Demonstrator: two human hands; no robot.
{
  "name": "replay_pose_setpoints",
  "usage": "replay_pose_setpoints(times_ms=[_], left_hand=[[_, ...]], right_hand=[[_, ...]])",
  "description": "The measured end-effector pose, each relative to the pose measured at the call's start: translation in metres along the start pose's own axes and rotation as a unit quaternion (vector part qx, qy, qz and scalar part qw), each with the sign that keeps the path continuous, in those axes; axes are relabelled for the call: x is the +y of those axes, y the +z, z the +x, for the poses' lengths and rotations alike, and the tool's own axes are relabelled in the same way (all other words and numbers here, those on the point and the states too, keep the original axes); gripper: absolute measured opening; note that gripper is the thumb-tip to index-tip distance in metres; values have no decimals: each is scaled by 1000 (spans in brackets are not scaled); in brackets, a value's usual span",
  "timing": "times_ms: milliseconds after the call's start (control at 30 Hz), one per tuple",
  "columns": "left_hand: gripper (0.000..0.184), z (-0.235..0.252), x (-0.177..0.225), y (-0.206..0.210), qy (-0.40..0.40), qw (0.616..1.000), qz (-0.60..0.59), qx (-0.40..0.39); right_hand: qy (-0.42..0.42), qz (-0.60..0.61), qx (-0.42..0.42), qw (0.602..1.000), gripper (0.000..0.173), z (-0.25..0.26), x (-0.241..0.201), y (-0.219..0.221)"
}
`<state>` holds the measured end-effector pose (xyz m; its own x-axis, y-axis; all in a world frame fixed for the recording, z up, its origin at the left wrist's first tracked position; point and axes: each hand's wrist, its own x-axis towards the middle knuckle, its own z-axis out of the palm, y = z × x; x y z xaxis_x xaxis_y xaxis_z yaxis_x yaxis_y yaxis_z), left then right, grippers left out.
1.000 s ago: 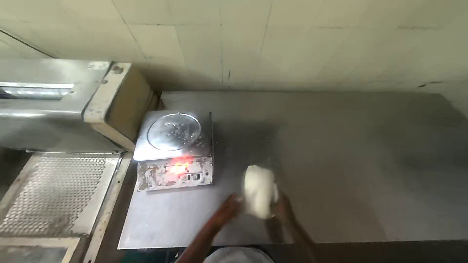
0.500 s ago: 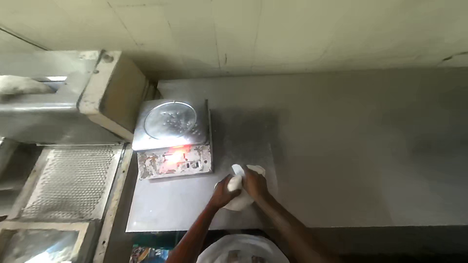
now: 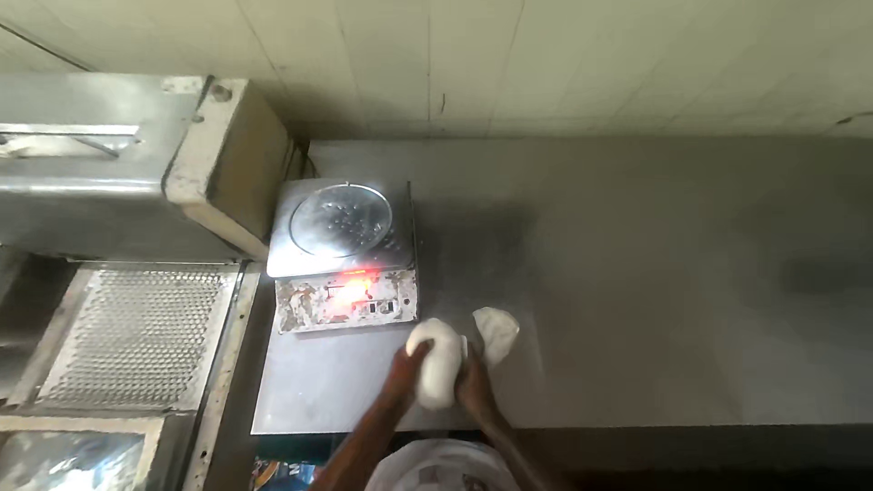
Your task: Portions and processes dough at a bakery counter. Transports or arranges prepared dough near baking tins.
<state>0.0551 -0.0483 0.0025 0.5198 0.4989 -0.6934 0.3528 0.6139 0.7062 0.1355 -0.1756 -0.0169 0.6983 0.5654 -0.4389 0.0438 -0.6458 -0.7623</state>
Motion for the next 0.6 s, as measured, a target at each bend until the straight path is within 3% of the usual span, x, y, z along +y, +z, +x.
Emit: replay_pose_setpoints(times_ms=[100,200,267,333,367,433,467,533,567,600], left_hand=[[35,-25,87,-13,58,994,-89,-28],[33,-6,159,-34,212,976,-20,48],[45,29,188,-71,245,945,170,135],[67,56,197,-108,207,916,279,199],[71,60,187,-116,204,906,282,239],[52,46,151,-97,246,894,279,250],[41,31,119,-77,249,898,307,195],[35,9,27,-26,158,897,412,22],[42,7,-19,1,96,902,415,-65],[52,7,-55,24,56,917,381,-100]], right_hand=[[-73,44,-34,996,63,17,-53,-31],[-178,-133,-33,974,49,32,-84,-85],[-225,-288,-45,930,38,41,-64,-114],[-191,-400,-94,891,35,49,-11,-126],[-146,-408,-124,893,36,52,16,-126],[-81,-367,-128,918,40,53,38,-119],[-58,-345,-121,929,43,50,38,-113],[-22,-289,-95,952,52,38,37,-92],[-19,-252,-75,965,57,32,40,-80],[-27,-203,-52,977,61,27,47,-66]])
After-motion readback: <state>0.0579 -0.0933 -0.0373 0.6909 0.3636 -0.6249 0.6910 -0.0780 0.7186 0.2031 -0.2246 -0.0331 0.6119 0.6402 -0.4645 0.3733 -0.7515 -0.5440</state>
